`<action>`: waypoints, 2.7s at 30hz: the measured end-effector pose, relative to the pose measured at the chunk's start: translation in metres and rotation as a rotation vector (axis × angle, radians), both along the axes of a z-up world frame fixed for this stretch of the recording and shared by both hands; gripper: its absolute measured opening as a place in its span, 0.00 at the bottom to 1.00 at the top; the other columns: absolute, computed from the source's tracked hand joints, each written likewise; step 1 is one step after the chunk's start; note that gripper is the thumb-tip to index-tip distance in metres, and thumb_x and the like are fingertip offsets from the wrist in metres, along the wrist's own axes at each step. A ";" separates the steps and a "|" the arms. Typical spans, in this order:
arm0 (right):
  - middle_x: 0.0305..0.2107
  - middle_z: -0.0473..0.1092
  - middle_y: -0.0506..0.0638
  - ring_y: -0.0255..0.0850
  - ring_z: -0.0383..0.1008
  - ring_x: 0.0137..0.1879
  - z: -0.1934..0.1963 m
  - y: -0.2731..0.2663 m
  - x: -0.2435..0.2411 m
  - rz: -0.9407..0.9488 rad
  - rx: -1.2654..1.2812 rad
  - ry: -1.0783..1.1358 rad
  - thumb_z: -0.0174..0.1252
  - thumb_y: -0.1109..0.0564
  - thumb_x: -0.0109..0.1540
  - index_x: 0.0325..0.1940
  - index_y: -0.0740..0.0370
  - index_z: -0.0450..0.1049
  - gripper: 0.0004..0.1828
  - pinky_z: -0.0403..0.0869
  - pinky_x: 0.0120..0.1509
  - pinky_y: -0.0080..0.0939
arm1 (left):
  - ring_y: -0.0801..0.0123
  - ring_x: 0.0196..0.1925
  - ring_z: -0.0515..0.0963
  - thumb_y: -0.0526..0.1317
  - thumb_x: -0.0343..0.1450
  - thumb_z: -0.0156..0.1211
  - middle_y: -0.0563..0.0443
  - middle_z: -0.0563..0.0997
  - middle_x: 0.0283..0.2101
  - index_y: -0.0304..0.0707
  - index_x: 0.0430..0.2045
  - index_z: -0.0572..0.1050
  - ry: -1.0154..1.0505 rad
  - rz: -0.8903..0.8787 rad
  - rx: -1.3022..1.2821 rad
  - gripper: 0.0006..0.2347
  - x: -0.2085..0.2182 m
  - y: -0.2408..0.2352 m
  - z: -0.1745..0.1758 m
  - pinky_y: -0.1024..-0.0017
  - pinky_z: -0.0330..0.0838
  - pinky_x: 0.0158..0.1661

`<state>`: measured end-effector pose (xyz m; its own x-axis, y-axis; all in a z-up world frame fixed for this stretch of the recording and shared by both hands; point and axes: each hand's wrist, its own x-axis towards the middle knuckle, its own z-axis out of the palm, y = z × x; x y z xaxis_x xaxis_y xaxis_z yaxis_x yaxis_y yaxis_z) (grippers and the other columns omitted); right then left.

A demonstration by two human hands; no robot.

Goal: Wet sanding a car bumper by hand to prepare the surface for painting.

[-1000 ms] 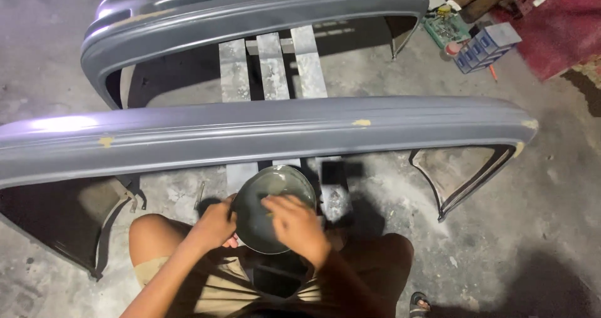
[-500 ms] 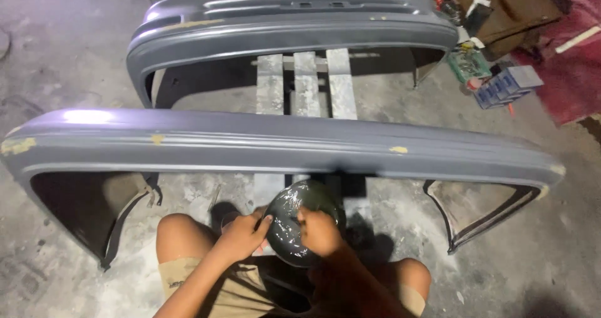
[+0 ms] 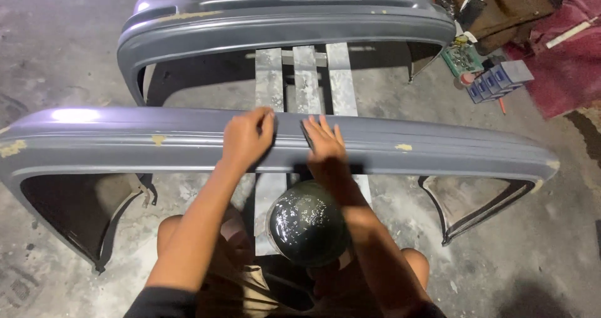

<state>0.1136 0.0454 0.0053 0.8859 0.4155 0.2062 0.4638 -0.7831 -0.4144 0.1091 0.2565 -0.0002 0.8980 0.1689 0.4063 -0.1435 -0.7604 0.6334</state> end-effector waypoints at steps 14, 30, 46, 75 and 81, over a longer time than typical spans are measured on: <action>0.57 0.72 0.55 0.51 0.71 0.65 -0.075 0.014 0.031 -0.090 -0.134 -0.437 0.56 0.34 0.64 0.63 0.56 0.72 0.32 0.52 0.75 0.74 | 0.42 0.45 0.84 0.43 0.80 0.43 0.34 0.84 0.39 0.36 0.51 0.78 0.229 -0.014 0.082 0.16 0.030 -0.002 -0.019 0.50 0.78 0.48; 0.56 0.73 0.57 0.51 0.75 0.61 -0.072 0.006 0.031 0.085 -0.045 -0.305 0.69 0.32 0.54 0.62 0.57 0.73 0.41 0.67 0.70 0.55 | 0.40 0.42 0.84 0.42 0.81 0.41 0.35 0.83 0.35 0.38 0.47 0.79 0.203 -0.046 0.208 0.15 0.033 0.004 -0.038 0.49 0.77 0.45; 0.56 0.73 0.62 0.55 0.76 0.61 -0.095 -0.029 0.053 0.059 0.017 -0.385 0.47 0.31 0.70 0.61 0.65 0.74 0.36 0.72 0.64 0.55 | 0.34 0.43 0.82 0.45 0.82 0.36 0.30 0.83 0.37 0.40 0.50 0.76 0.346 -0.052 0.169 0.17 0.036 0.013 -0.026 0.44 0.74 0.46; 0.44 0.76 0.55 0.51 0.77 0.51 -0.073 -0.045 0.036 -0.095 -0.094 -0.383 0.52 0.48 0.69 0.54 0.54 0.75 0.14 0.68 0.63 0.47 | 0.39 0.45 0.83 0.52 0.82 0.38 0.35 0.84 0.36 0.44 0.42 0.80 0.344 0.010 0.262 0.20 0.038 0.004 -0.037 0.47 0.74 0.48; 0.48 0.75 0.66 0.60 0.74 0.57 -0.048 0.061 -0.002 -0.022 -0.044 -0.396 0.62 0.49 0.61 0.60 0.68 0.72 0.27 0.64 0.66 0.61 | 0.43 0.46 0.83 0.52 0.81 0.36 0.38 0.84 0.37 0.48 0.46 0.79 0.333 -0.008 0.268 0.19 0.037 0.006 -0.037 0.51 0.75 0.48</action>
